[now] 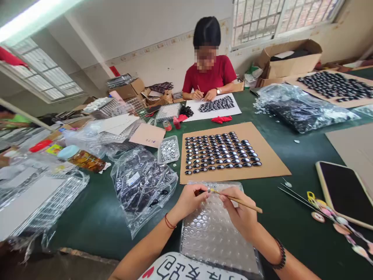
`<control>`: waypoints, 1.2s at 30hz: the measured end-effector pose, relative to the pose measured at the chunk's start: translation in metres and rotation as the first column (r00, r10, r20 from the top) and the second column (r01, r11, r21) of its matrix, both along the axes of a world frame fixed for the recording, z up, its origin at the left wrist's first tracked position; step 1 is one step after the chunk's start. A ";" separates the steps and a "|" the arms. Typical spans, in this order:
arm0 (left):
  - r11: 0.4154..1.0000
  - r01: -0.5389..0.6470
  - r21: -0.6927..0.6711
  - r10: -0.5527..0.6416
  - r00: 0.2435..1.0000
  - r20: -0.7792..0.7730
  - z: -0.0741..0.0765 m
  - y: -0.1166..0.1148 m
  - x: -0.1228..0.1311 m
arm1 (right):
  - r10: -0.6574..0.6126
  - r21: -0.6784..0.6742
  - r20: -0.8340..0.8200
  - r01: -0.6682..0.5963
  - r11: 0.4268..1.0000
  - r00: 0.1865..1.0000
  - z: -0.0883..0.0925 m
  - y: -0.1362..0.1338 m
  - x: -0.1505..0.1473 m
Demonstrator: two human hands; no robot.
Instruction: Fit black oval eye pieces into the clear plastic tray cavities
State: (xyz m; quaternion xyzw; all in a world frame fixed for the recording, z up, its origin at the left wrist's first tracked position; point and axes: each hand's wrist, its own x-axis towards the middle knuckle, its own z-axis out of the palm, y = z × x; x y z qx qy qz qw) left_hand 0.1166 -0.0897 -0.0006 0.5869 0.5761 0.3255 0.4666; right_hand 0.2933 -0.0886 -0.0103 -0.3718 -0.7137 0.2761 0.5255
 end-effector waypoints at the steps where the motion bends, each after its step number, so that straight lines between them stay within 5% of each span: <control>1: 0.999 0.020 0.038 -0.017 0.998 -0.061 -0.001 0.001 0.000 | -0.007 0.016 0.020 0.006 1.000 1.000 0.001 0.002 0.000; 9: 0.998 0.026 0.059 -0.017 0.987 -0.158 -0.006 0.007 0.000 | 0.073 0.059 0.080 -0.078 0.995 0.994 -0.004 0.005 -0.001; 26: 0.997 0.036 0.062 -0.028 0.991 -0.131 -0.003 0.004 0.004 | 0.025 0.096 0.278 -0.054 0.994 0.960 -0.005 0.006 -0.004; 36: 0.998 0.064 -0.012 -0.065 0.996 -0.056 -0.006 0.007 0.000 | 0.116 0.061 0.319 -0.143 0.988 0.940 -0.004 0.006 -0.006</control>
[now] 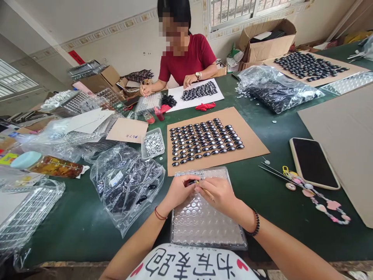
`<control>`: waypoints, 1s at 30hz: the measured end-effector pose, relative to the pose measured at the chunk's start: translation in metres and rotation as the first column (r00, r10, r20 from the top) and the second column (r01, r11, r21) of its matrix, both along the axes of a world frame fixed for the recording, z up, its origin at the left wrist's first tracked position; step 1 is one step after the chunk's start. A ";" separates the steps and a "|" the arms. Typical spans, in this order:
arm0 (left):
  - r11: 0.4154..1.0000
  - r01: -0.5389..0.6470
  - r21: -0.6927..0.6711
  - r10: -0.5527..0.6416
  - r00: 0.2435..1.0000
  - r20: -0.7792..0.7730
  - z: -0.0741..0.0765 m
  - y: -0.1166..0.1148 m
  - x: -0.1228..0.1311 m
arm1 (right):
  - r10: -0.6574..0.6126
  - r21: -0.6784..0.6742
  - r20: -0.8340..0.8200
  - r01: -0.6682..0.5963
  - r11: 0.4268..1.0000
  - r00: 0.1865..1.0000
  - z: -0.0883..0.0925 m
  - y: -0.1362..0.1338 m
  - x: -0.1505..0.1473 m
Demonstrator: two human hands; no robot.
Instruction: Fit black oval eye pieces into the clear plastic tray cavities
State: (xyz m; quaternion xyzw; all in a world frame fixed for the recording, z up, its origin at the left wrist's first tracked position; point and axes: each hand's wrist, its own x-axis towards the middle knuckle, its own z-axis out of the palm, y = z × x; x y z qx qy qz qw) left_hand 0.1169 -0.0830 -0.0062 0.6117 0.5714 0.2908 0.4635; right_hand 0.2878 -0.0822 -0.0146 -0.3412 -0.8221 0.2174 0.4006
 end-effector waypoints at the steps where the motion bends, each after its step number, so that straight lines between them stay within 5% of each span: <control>1: 1.000 0.005 -0.014 -0.004 1.000 0.022 -0.001 0.000 0.000 | -0.002 -0.080 -0.035 -0.001 0.997 0.999 0.000 0.000 0.000; 5: 0.998 0.014 -0.056 -0.009 0.996 0.090 -0.002 -0.001 0.001 | -0.113 -0.526 -0.301 -0.066 0.848 0.947 0.001 0.007 0.000; 8: 0.997 0.023 -0.071 -0.015 0.994 0.108 -0.001 -0.002 0.003 | -0.192 -0.619 -0.436 -0.138 0.773 0.879 0.001 0.011 0.000; 13: 0.990 0.064 -0.124 -0.044 0.987 0.153 0.002 -0.002 0.003 | -0.208 -0.630 -0.186 0.046 0.775 0.960 0.001 0.013 -0.002; 18: 0.999 -0.002 -0.048 0.014 0.969 0.246 -0.002 -0.005 0.006 | -0.072 -0.627 -0.049 0.025 0.778 0.996 -0.001 0.012 -0.007; 22: 0.993 -0.072 -0.092 0.100 0.930 0.354 -0.004 -0.003 0.006 | -0.084 -0.536 -0.009 0.067 0.842 0.996 0.003 0.015 -0.001; 24: 0.967 -0.138 -0.214 0.233 0.816 0.528 -0.001 0.000 0.003 | -0.162 -0.468 0.029 0.157 0.870 0.986 0.008 0.027 0.011; 27: 0.888 -0.133 -0.440 0.445 0.487 0.751 0.008 0.004 -0.003 | -0.336 -0.364 0.067 0.337 0.868 0.939 0.015 0.072 0.039; 30: 0.848 -0.031 -0.528 0.511 0.308 0.802 0.013 0.004 -0.005 | -0.503 -0.285 0.176 0.533 0.797 0.846 0.016 0.139 0.068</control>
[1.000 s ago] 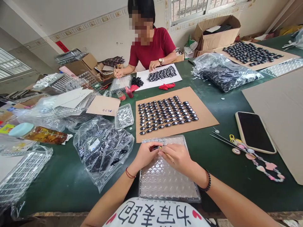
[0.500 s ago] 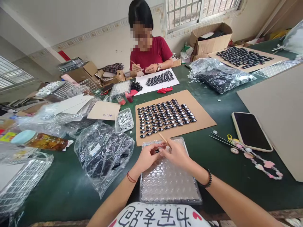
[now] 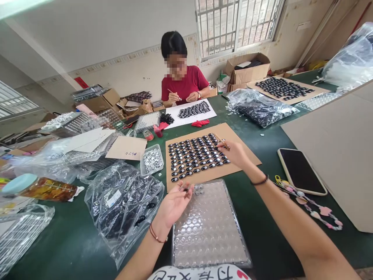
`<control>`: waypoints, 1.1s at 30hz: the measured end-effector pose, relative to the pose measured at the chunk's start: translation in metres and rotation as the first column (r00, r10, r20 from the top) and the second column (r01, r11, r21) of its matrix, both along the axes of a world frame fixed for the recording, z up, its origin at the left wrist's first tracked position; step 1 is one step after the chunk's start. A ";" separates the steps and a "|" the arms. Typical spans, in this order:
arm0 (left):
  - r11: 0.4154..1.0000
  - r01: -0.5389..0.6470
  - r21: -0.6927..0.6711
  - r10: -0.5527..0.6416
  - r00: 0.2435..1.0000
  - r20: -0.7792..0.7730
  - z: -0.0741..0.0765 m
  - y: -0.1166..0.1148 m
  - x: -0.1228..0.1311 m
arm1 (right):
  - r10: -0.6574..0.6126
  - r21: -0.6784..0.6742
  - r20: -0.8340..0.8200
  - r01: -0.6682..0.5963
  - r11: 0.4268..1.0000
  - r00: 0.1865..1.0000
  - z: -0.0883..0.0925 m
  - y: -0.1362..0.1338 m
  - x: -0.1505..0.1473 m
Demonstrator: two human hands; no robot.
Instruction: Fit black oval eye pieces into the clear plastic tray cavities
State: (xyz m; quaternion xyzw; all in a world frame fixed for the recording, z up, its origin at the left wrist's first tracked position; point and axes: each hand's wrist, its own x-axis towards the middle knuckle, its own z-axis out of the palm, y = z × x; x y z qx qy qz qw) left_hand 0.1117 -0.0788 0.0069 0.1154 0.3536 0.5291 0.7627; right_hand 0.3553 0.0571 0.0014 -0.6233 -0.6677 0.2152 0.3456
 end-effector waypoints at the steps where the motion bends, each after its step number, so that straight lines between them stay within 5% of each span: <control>1: 1.000 0.015 -0.014 -0.014 0.999 0.030 0.000 -0.001 0.000 | -0.030 0.007 0.012 0.030 1.000 0.999 -0.002 0.023 0.007; 6: 0.997 0.014 -0.072 -0.016 1.000 -0.019 -0.008 -0.004 0.004 | -0.061 -0.039 0.075 0.064 0.997 0.995 -0.023 0.101 0.018; 14: 0.996 0.076 -0.041 -0.082 0.983 -0.167 -0.006 -0.001 0.003 | -0.051 -0.085 0.027 0.053 0.995 0.998 -0.034 0.113 0.018; 19: 0.997 0.078 -0.025 -0.081 0.985 -0.153 -0.009 0.000 0.003 | -0.086 -0.003 -0.135 0.087 0.996 0.987 -0.024 0.059 0.007; 26: 0.994 0.113 0.006 -0.109 0.975 -0.192 -0.011 0.003 0.004 | 0.210 -0.048 -0.268 -0.231 0.972 0.940 -0.025 -0.077 -0.044; 33: 0.989 0.149 -0.008 -0.148 0.972 -0.183 -0.011 0.006 0.002 | 0.406 0.051 -0.038 -0.404 0.913 0.913 -0.013 -0.103 -0.065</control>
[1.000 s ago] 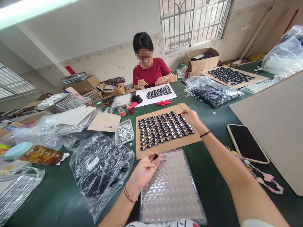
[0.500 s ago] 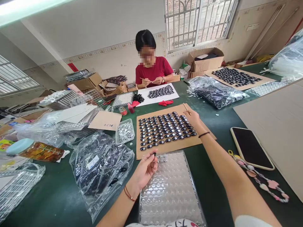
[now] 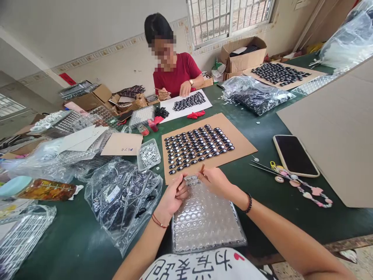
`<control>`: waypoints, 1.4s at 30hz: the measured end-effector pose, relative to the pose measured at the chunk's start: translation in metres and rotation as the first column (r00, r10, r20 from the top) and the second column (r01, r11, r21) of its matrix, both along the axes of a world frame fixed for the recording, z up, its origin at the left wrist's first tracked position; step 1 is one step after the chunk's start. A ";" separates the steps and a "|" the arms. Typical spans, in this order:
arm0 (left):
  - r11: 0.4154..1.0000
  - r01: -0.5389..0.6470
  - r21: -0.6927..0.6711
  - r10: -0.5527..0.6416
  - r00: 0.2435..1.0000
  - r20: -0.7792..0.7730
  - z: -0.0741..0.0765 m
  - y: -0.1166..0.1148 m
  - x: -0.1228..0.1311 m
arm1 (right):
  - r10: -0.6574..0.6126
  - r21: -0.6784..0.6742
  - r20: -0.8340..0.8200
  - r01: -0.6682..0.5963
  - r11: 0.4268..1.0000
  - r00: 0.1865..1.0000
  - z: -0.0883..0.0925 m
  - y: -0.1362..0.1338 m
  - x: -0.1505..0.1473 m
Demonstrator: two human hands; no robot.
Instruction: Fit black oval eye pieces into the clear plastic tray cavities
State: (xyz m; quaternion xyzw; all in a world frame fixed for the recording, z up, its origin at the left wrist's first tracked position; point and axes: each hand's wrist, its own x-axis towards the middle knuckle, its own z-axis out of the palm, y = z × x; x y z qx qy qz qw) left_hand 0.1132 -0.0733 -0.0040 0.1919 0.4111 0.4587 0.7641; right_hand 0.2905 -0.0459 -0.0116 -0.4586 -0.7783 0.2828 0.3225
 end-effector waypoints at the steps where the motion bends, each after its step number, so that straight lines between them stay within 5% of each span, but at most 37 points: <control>1: 1.000 0.005 0.007 -0.005 1.000 -0.011 0.000 0.000 0.000 | 0.006 0.027 0.017 -0.007 1.000 1.000 0.002 -0.001 0.000; 4: 1.000 0.024 0.016 -0.024 0.999 -0.045 0.001 -0.003 0.001 | 0.007 0.095 0.020 -0.009 0.995 1.000 0.006 -0.007 0.003; 6: 0.994 0.056 0.092 -0.036 0.977 -0.210 0.004 -0.007 0.004 | -0.014 0.121 -0.018 0.016 0.993 1.000 0.008 -0.014 0.005; 9: 0.922 0.199 0.332 0.053 0.785 -0.617 0.011 -0.015 0.008 | 0.012 0.145 -0.047 -0.005 0.989 0.999 0.007 -0.023 0.004; 11: 0.847 0.328 0.418 0.126 0.640 -0.758 0.016 -0.020 0.010 | 0.057 0.168 -0.043 -0.049 0.985 0.997 0.006 -0.028 0.001; 19: 0.740 0.578 0.344 0.146 0.362 -0.921 0.017 -0.017 0.006 | 0.056 0.267 -0.066 -0.037 0.963 0.996 0.004 -0.031 0.001; 23: 0.791 0.488 0.368 0.167 0.408 -0.898 0.013 -0.014 0.003 | 0.040 0.235 -0.114 -0.012 0.972 0.993 0.005 -0.032 0.003; 30: 0.899 0.146 0.414 0.253 0.599 -0.760 0.010 -0.010 0.001 | -0.080 0.130 -0.191 0.106 0.986 0.978 0.005 -0.034 0.003; 38: 0.853 0.381 0.358 0.023 0.656 -0.754 0.016 -0.015 0.006 | -0.118 -0.025 -0.376 0.118 0.993 0.919 0.005 -0.034 0.003; 42: 0.944 0.058 0.325 0.135 0.831 -0.540 0.017 0.000 -0.011 | -0.127 -0.181 -0.558 0.029 0.983 0.820 0.001 -0.039 -0.001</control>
